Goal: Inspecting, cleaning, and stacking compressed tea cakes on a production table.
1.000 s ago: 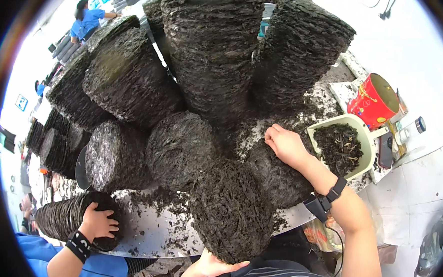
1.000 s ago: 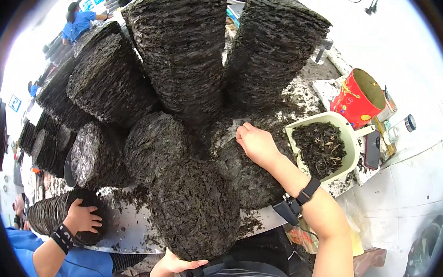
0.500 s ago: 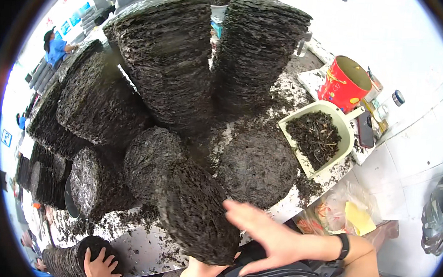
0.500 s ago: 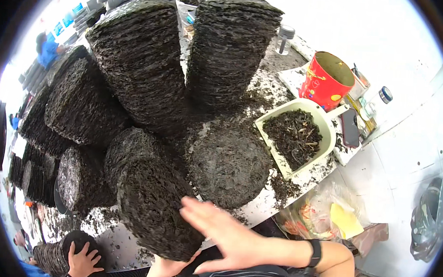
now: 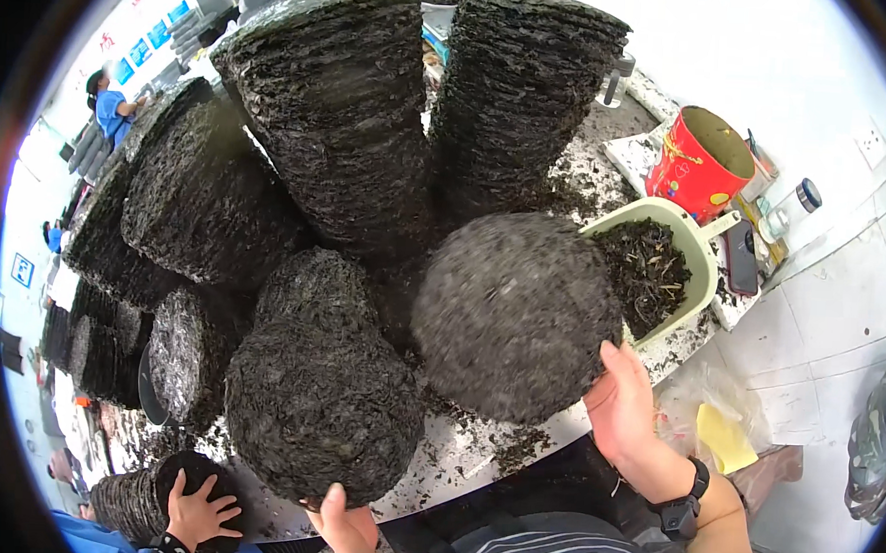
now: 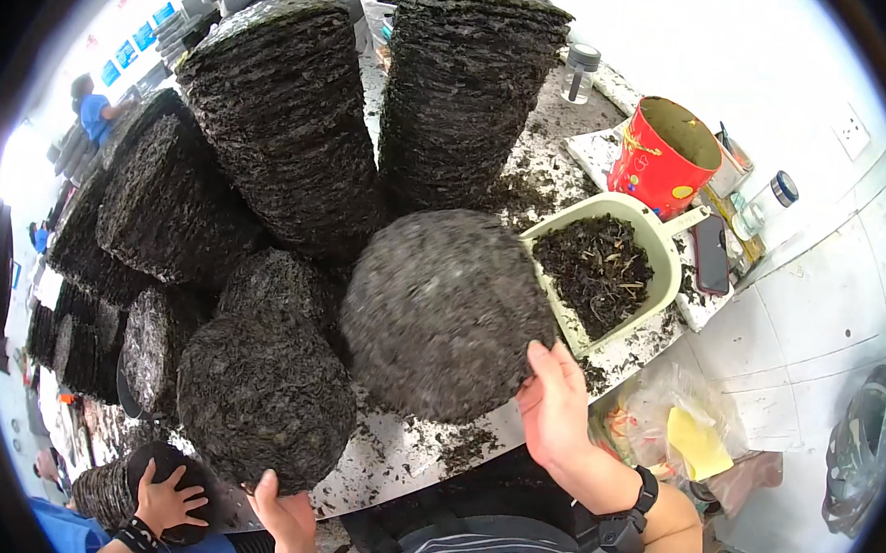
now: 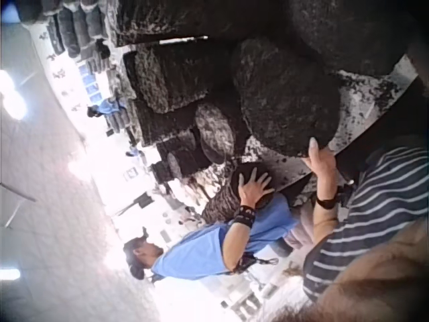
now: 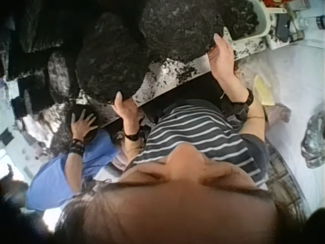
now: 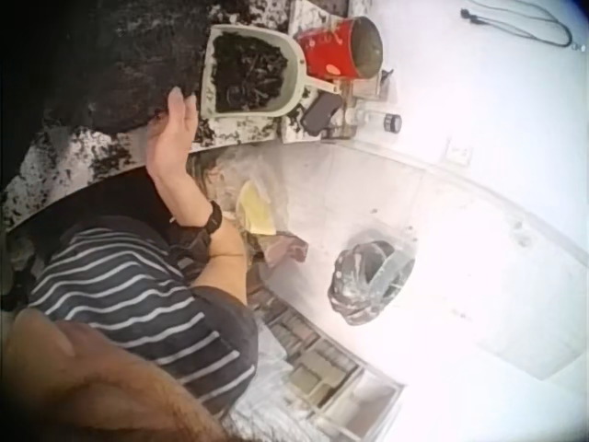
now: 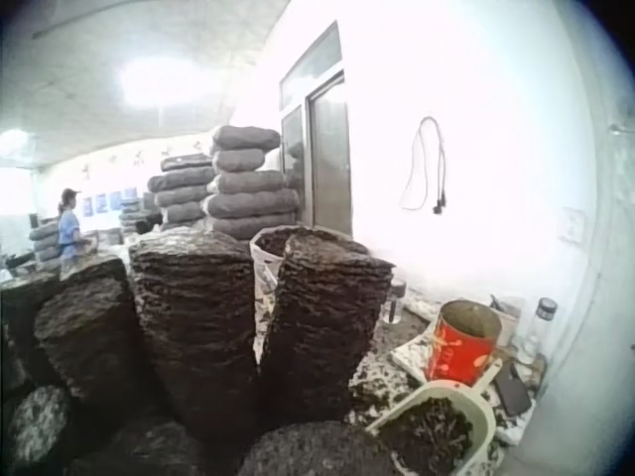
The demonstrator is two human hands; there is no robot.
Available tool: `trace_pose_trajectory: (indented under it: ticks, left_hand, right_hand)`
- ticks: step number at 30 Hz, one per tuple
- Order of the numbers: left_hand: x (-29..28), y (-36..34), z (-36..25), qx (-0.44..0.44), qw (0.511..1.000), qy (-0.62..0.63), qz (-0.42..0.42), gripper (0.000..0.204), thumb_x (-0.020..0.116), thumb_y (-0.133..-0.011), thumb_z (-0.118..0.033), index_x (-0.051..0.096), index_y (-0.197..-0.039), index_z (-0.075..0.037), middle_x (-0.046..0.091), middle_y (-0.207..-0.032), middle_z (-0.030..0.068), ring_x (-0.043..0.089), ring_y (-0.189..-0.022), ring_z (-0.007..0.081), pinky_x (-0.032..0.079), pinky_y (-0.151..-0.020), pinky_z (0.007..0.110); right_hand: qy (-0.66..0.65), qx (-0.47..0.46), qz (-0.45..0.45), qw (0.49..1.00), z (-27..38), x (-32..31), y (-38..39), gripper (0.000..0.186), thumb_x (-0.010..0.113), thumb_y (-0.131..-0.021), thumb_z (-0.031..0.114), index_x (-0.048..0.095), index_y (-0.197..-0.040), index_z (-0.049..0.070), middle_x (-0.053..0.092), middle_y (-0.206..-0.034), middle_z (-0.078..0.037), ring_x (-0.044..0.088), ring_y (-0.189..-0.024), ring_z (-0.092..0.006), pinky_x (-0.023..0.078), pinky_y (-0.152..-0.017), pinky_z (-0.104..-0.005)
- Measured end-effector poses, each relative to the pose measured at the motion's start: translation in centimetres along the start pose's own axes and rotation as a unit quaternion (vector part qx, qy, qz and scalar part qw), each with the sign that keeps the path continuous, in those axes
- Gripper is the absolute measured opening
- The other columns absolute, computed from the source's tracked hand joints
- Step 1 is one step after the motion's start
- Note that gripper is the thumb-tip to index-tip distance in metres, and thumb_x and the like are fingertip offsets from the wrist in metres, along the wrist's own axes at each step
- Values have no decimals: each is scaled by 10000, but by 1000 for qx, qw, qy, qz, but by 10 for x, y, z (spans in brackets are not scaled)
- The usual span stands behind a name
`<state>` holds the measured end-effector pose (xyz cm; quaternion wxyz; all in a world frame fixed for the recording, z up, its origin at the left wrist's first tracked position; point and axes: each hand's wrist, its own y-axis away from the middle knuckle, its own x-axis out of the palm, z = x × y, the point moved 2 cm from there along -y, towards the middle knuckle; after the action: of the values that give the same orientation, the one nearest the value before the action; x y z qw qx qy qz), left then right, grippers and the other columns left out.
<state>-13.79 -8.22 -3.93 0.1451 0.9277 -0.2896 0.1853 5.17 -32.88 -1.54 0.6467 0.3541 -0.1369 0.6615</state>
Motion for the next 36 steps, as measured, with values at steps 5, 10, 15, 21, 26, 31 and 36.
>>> trace_pose_trajectory:
  ticks: [5, 10, 15, 21, 26, 31, 36]
  left_hand:
    - [29, -12, 1, -126, 982, 123, 66, 544, 528, -867, -360, 414, -1310, -67, 515, -1242, 102, 486, -1150, 283, 400, -965, 457]
    - [53, -8, 39, -196, 979, -17, 49, 502, 528, -895, -323, 407, -1312, -72, 515, -1243, 79, 507, -1118, 261, 399, -958, 419]
    - [75, -33, 40, -227, 964, 70, 122, 507, 448, -937, -344, 385, -1336, -36, 476, -1309, 129, 475, -1188, 286, 381, -998, 444]
    - [172, -56, 74, -387, 804, 399, 209, 432, 344, -961, -298, 417, -1346, -116, 356, -1442, 66, 279, -1356, 234, 183, -1133, 432]
    - [185, -73, 117, -397, 827, 368, 148, 412, 375, -967, -311, 410, -1335, -129, 394, -1398, 86, 305, -1333, 265, 201, -1122, 480]
    - [184, -73, 130, -383, 829, 360, 190, 466, 402, -960, -339, 345, -1379, -143, 350, -1433, 67, 290, -1336, 266, 180, -1128, 455]
    - [181, -75, 133, -370, 863, 312, 148, 442, 416, -957, -355, 387, -1347, -150, 374, -1417, 79, 308, -1323, 282, 169, -1128, 468]
  right_hand:
    - [-1, 81, -26, 996, -3, -17, -13, 173, 541, -911, 159, 548, -1057, 67, 622, -1040, -33, 592, -947, -133, 468, -807, -285]
    - [130, 253, 121, 951, -25, -41, -12, 204, 548, -931, 261, 549, -980, 63, 548, -834, 26, 566, -833, -134, 474, -734, -290]
    - [683, -403, 251, 554, 47, -22, -65, 161, 650, -792, 157, 644, -940, 91, 586, -768, -59, 604, -712, -218, 501, -615, -315]
    - [729, -367, 452, 360, 54, -17, -114, 96, 594, -705, 102, 608, -796, 74, 528, -789, -42, 582, -747, -223, 504, -618, -347]
    - [731, -341, 526, 269, 41, -6, -123, 51, 580, -693, 105, 568, -726, 68, 536, -797, -48, 590, -789, -227, 525, -612, -351]
    - [736, -341, 546, 208, 28, 3, -127, 102, 576, -692, 120, 583, -759, 44, 592, -751, -86, 619, -743, -277, 529, -604, -390]
    - [784, -267, 537, 162, 55, 15, -120, 95, 595, -726, 139, 589, -783, 63, 602, -721, -113, 628, -734, -290, 515, -608, -394]
